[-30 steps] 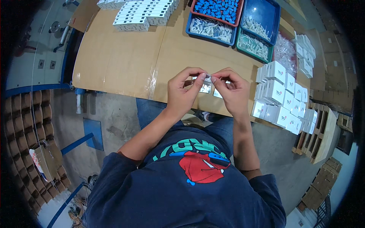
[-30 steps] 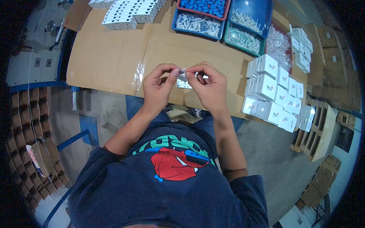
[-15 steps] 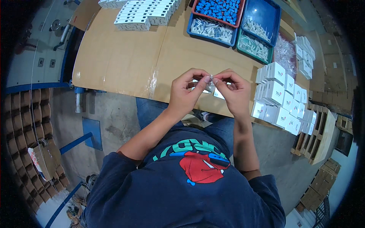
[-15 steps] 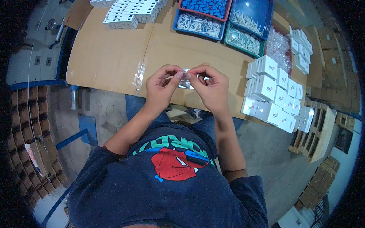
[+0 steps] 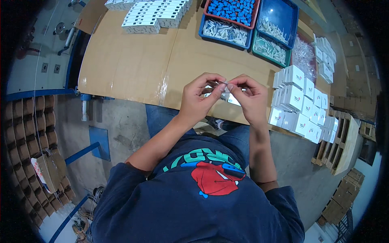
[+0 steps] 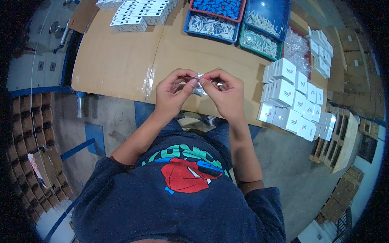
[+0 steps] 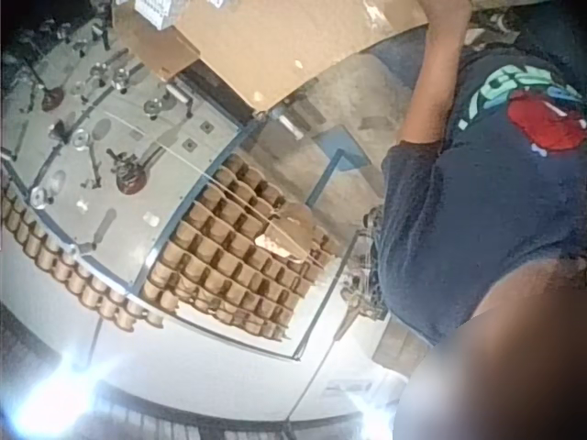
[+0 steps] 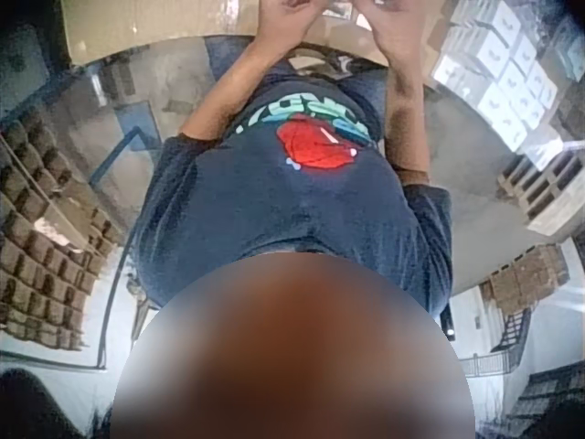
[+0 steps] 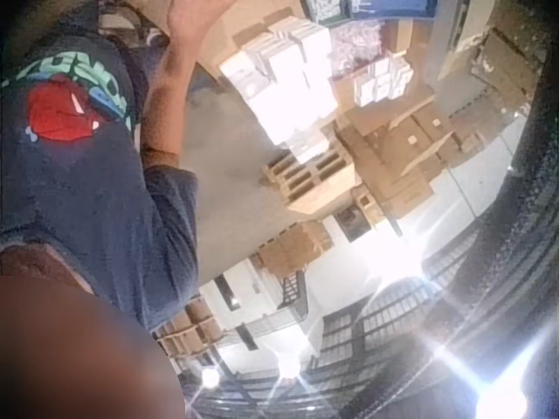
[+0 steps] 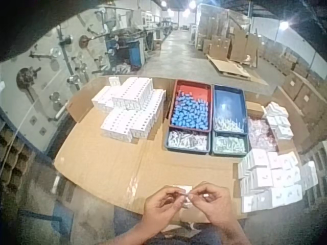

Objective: Assembling and packaging small hardware components into individual white boxes.

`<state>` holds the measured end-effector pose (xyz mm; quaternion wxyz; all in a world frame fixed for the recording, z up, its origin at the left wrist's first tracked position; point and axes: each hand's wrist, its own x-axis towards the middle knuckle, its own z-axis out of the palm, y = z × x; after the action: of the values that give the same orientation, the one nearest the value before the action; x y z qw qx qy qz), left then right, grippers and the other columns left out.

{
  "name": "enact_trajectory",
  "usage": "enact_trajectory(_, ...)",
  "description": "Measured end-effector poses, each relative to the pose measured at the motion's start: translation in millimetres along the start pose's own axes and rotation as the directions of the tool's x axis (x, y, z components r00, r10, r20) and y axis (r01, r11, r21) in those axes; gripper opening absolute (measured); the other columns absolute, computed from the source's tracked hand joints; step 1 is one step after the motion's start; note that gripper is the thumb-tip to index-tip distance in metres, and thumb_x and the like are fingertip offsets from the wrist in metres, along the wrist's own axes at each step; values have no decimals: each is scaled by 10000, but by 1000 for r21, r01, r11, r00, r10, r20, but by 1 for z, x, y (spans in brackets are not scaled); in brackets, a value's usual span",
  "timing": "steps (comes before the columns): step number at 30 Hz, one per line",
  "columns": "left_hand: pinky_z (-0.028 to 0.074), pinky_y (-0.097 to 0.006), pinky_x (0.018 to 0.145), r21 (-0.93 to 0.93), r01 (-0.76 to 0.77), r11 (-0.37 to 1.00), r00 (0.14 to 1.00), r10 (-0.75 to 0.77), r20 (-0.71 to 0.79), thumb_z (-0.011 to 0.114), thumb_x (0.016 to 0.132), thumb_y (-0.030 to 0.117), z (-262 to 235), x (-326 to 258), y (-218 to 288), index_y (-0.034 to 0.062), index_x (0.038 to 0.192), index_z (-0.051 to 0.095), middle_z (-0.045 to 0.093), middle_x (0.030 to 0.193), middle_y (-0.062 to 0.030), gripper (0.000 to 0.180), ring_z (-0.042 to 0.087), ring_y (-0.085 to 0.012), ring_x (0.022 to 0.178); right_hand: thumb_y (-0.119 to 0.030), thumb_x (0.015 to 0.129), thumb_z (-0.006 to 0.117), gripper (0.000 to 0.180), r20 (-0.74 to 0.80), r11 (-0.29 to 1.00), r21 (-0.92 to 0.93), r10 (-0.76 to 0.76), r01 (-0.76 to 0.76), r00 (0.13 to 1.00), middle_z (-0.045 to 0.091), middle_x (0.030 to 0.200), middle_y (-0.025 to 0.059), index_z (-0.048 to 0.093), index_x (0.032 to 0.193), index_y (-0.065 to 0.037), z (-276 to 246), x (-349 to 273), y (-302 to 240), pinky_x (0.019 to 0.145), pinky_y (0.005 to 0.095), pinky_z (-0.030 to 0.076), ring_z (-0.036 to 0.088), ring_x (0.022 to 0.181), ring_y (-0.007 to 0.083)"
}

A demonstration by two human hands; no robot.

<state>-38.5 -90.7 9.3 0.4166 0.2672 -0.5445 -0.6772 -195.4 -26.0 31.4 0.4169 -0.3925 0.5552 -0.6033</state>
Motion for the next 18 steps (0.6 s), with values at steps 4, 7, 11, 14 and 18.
enact_trajectory(4, 571, -279, 832, -10, 35, 999, 999, -35, 23, 687, 962, 25, -2, 1, -2, -28, 1092, 682, 708, 1017, -70, 141, 691, -127, 925, 31, 904, 717, 64, 1, 999, -26, 23, -23, 1000, 638, 844, -27, 726, 966, 18, 1, -3, 0, 607, 180, 351, 467, 706, 5)
enact_trajectory(7, 574, -286, 835, 109, -38, 993, 999, 36, 19, 689, 961, 26, -3, 2, -2, -33, 1067, 686, 714, 987, -76, 122, 699, -135, 911, 17, 904, 725, 53, -31, 997, -68, 33, -35, 999, 634, 826, -37, 727, 956, 10, 4, -6, 1, 587, 174, 339, 452, 685, -4)
enact_trajectory(11, 574, -289, 840, 215, -76, 974, 997, 79, -4, 689, 961, 30, -1, 1, -4, -39, 1052, 688, 718, 958, -79, 114, 705, -138, 905, -5, 903, 738, 43, -82, 984, -170, 36, -50, 996, 633, 813, -49, 728, 945, 2, 6, -6, 2, 562, 174, 334, 438, 655, -8)
enact_trajectory(14, 575, -288, 838, 132, -2, 991, 1000, 4, -16, 688, 961, 33, -1, 2, -5, -42, 1048, 689, 724, 965, -81, 115, 705, -132, 910, -19, 911, 738, 38, -96, 989, -131, 50, -62, 994, 632, 804, -52, 729, 943, 0, 6, -5, 3, 561, 175, 340, 446, 659, -12)
enact_trajectory(18, 575, -283, 831, 137, 5, 991, 1000, -8, 23, 686, 962, 35, -4, 4, -4, -40, 1040, 694, 730, 969, -83, 109, 705, -134, 910, -27, 917, 738, 40, -104, 989, -125, 69, -82, 992, 629, 783, -51, 729, 943, 1, 4, -5, 4, 559, 179, 352, 457, 660, -11)
